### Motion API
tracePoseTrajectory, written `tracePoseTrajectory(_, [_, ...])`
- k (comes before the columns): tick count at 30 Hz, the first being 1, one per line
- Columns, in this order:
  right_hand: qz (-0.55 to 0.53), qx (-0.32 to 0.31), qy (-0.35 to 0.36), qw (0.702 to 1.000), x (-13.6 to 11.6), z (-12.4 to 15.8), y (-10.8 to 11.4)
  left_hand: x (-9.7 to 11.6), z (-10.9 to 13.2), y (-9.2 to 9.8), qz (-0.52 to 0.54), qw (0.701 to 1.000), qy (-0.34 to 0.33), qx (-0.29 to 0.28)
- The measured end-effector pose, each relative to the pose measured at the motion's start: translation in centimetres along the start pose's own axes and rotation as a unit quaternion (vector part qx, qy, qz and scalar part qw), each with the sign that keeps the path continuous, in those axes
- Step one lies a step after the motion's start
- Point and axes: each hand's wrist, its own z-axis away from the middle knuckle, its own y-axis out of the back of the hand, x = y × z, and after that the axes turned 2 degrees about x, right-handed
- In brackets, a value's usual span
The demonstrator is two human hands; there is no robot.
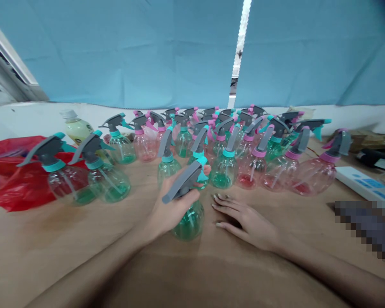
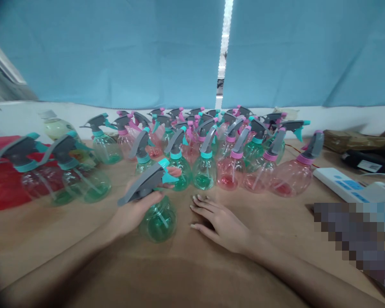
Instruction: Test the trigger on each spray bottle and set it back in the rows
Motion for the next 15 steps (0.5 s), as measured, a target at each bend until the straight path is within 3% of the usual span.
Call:
tracePoseTrajectory(5, [0.008, -0.005, 0.002, 1.0, -0.04, -0.03, 0.08, -0.3, 0.11, 0.09, -0.024, 1.0, 0.013, 0.008])
tracePoseTrajectory(11, [0.012, -0.004, 0.001, 1.0, -0.13, 0.0, 0.15, 0.03, -0.14, -0.04, 0.058, 0.998, 0.018, -0.012])
tracePoseTrajectory(15, [0.007, -0.005, 0.001, 1.0, -0.1, -0.02, 0.16, 0.13, -0.24, -0.08, 0.057, 0.998, 0.021, -0.01])
